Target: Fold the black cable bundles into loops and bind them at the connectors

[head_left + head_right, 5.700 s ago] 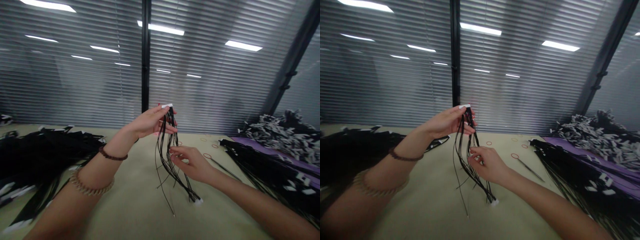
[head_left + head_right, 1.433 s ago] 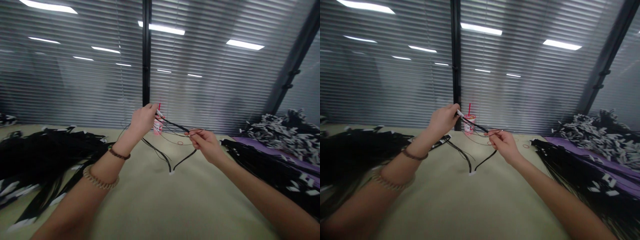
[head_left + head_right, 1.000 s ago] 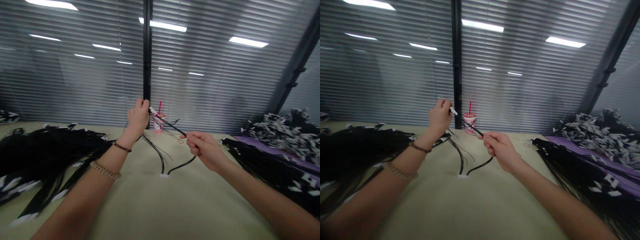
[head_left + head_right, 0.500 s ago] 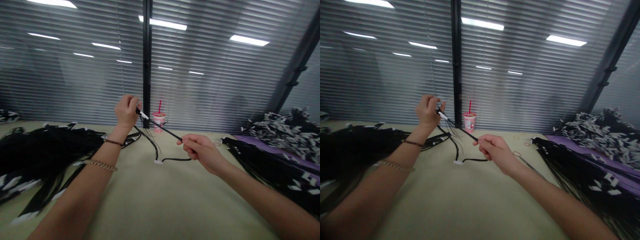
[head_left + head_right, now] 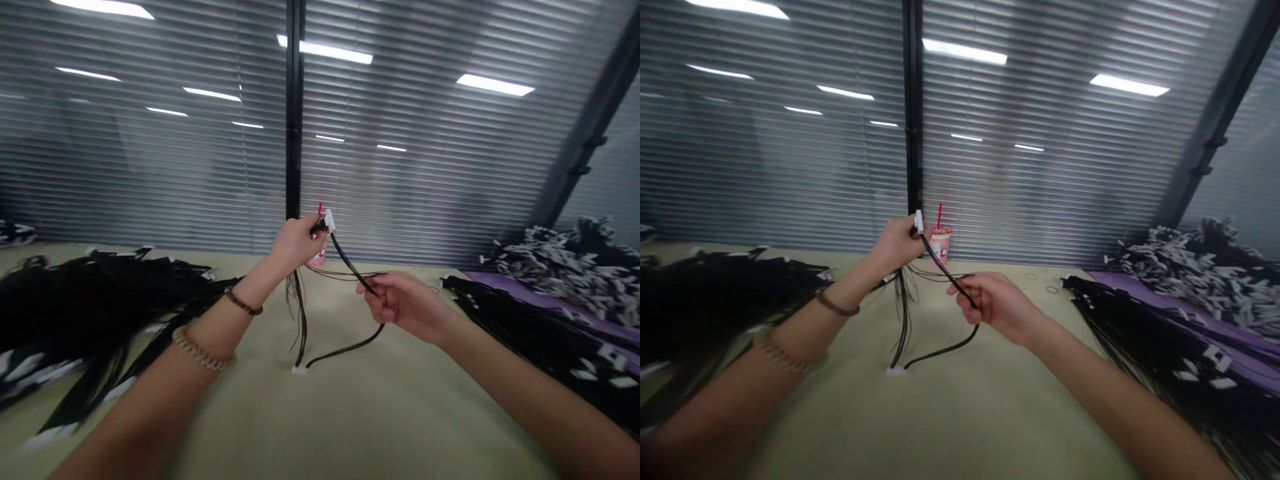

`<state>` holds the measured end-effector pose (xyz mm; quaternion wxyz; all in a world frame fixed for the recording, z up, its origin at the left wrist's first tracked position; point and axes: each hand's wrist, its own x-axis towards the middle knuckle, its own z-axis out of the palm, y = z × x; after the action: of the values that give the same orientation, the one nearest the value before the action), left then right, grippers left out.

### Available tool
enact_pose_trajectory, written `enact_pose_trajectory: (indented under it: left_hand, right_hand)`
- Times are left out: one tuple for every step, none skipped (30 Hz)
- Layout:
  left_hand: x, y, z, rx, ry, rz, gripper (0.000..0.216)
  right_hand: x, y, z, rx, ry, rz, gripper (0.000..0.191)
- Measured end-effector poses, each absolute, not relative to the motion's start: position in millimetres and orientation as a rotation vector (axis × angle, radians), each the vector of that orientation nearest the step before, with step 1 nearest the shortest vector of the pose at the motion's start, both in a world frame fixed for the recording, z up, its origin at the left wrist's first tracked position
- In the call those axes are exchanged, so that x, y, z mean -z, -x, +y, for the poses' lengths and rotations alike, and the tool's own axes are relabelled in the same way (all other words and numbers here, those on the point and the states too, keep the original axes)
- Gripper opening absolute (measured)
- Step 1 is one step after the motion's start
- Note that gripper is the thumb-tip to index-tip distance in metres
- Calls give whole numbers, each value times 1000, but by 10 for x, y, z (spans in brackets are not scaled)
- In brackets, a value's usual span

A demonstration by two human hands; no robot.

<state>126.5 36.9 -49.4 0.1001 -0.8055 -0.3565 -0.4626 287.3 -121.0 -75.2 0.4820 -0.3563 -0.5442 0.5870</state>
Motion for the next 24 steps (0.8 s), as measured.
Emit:
enact_pose_trajectory:
  left_hand:
    - [503,-1240,374,1272,2281,-1070,24]
    - [516,-1209,392,1180,2199,-1087,24]
    - [533,-1173,422,1097,2131,-1084,23]
    - [552,-1135,463,1028,2079,-1060,23]
    - [574,-1096,512,972,2051,-1022,22]
    - [597,-1058,566,946,2026,-972,19]
    - [621,-1022,620,938,2010,-903,16]
    - [645,-991,671,944,1997,-835,14]
    - [669,-965,717,968,1978,-787,15]
    - [692,-945,755,996,1965,-754,18]
    - [713,-933,783,1025,1962,-742,20]
    - [731,-930,803,1047,1974,-746,21]
    - [744,-936,812,1063,2005,-759,20]
    - [750,-952,812,1085,2050,-787,18]
    - [747,-979,804,1132,2100,-833,16]
    - [733,-1015,787,1216,2156,-891,13]
    - [709,-1060,763,1352,2210,-967,13]
    - [676,-1111,733,1542,2262,-1054,16]
    - [638,-1167,696,1773,2338,-1120,21]
    - [599,-1223,654,1998,2475,-1173,24]
    - [564,-1278,607,2148,2679,-1212,26]
    - [537,-1331,556,2198,2909,-1231,28]
    - [522,-1379,503,2157,3116,-1252,30]
    - [518,-1422,450,2098,3224,-1264,32]
  right_hand:
    - [735,-2884,-1214,-1427,878,-1315,18]
    - [720,-2895,-1214,-1432,886,-1297,17]
    - [711,-2904,-1210,-1442,893,-1273,18]
    - [707,-2910,-1202,-1451,896,-1248,20]
    - [711,-2914,-1193,-1453,898,-1229,23]
    - [720,-2913,-1183,-1443,900,-1220,26]
    - [733,-2910,-1175,-1422,903,-1222,28]
    - [749,-2903,-1169,-1393,905,-1229,31]
    - [765,-2894,-1167,-1366,909,-1238,33]
    - [778,-2883,-1169,-1344,910,-1249,34]
    - [787,-2872,-1173,-1331,911,-1261,35]
    - [791,-2863,-1180,-1325,913,-1273,35]
    - [791,-2854,-1187,-1327,918,-1286,35]
    - [789,-2848,-1194,-1329,924,-1295,35]
    - [787,-2843,-1199,-1331,929,-1298,34]
    - [786,-2841,-1200,-1331,933,-1298,33]
    - [788,-2840,-1199,-1330,938,-1299,32]
    - [795,-2840,-1194,-1323,942,-1312,29]
    - [806,-2840,-1186,-1312,946,-1337,26]
    - [821,-2841,-1176,-1297,948,-1371,23]
    - [837,-2841,-1166,-1282,950,-1407,21]
    - [852,-2841,-1157,-1264,952,-1439,19]
    - [863,-2842,-1149,-1246,951,-1461,19]
    - [870,-2842,-1146,-1232,945,-1467,19]
